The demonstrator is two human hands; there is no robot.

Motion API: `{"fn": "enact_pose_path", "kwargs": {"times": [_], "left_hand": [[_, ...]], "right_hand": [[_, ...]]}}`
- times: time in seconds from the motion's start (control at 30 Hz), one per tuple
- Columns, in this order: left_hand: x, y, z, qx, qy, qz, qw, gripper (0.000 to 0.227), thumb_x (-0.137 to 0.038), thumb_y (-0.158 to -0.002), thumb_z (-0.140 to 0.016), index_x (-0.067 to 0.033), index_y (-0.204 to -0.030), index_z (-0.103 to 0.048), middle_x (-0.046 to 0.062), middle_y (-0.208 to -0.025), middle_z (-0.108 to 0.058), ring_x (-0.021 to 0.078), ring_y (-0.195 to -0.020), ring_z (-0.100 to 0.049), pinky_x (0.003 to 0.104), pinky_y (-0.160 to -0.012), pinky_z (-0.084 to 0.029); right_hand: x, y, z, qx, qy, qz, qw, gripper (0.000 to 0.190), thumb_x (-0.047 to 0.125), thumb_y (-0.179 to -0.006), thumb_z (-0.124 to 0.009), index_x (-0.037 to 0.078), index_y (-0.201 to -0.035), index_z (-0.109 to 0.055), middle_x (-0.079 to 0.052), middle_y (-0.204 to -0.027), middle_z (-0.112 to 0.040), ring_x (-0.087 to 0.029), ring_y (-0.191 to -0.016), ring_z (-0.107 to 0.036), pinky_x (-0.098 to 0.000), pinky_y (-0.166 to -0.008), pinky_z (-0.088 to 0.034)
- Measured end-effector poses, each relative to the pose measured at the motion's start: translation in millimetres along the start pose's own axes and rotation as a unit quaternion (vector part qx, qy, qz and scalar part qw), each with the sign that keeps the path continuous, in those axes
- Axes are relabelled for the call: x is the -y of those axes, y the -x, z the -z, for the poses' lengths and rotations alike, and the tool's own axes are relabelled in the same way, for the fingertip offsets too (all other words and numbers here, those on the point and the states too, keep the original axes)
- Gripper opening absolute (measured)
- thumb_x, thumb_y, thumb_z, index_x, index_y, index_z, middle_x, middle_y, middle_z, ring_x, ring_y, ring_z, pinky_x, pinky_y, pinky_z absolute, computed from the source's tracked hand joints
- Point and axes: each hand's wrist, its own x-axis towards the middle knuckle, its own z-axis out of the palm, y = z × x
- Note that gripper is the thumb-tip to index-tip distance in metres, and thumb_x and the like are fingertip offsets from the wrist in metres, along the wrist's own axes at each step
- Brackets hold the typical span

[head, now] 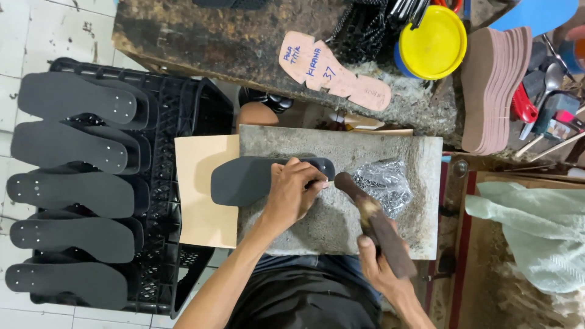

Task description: Manually nailing heels to shoe soles using a hammer and small nails.

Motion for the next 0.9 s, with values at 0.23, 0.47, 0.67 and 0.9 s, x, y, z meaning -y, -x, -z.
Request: {"fn": "enact_pose_path", "kwargs": {"times": [0.23, 0.47, 0.67, 0.9], "left_hand": [[-0.8, -2.6, 1.4, 0.018, 0.005, 0.020, 1.000, 0.017, -0.023, -0.082, -0.054, -0.0148, -0.073, -0.065, -0.004, -0.075, -0.064, 0.0133, -0.071, -0.047, 0.034, -0.065, -0.021], [1.9, 1.2, 1.2, -0.012, -0.010, -0.024, 1.000, 0.017, -0.011, -0.083, -0.055, -0.0172, -0.067, -0.055, -0.007, -0.072, -0.060, 0.0129, -0.066, -0.039, 0.032, -0.062, -0.018], [0.8, -3.8, 4.4, 0.088, -0.047, 0.046, 0.994, 0.007, -0.021, -0.078, -0.062, -0.0151, -0.081, -0.065, -0.003, -0.083, -0.062, 0.0165, -0.079, -0.049, 0.035, -0.066, -0.026], [14.3, 8.1, 17.5, 0.020, -0.153, -0.029, 0.988, 0.053, -0.041, -0.064, -0.072, -0.0207, -0.110, -0.056, -0.001, -0.111, -0.046, 0.0168, -0.098, -0.039, 0.034, -0.079, -0.026]], "right_hand": [[34.3, -25.8, 7.4, -0.053, 0.312, 0.200, 0.927, 0.013, 0.017, -0.083, -0.050, 0.005, -0.081, -0.046, -0.016, -0.062, -0.055, -0.015, -0.036, -0.047, -0.0226, -0.030, -0.041], [-28.5, 12.0, -14.6, 0.017, -0.093, -0.034, 0.995, 0.016, 0.020, -0.085, -0.038, 0.012, -0.097, -0.044, 0.003, -0.071, -0.053, -0.008, -0.064, -0.054, -0.0271, -0.071, -0.047], [21.5, -20.1, 2.6, -0.005, -0.047, 0.014, 0.999, 0.044, 0.036, -0.082, -0.043, -0.004, -0.096, -0.050, 0.001, -0.040, -0.044, -0.010, -0.026, -0.040, -0.0223, -0.026, -0.034], [14.2, -4.7, 21.2, 0.017, -0.060, -0.097, 0.993, 0.026, 0.029, -0.081, -0.044, 0.004, -0.088, -0.046, -0.003, -0.057, -0.053, -0.010, -0.034, -0.047, -0.0217, -0.025, -0.041]]}}
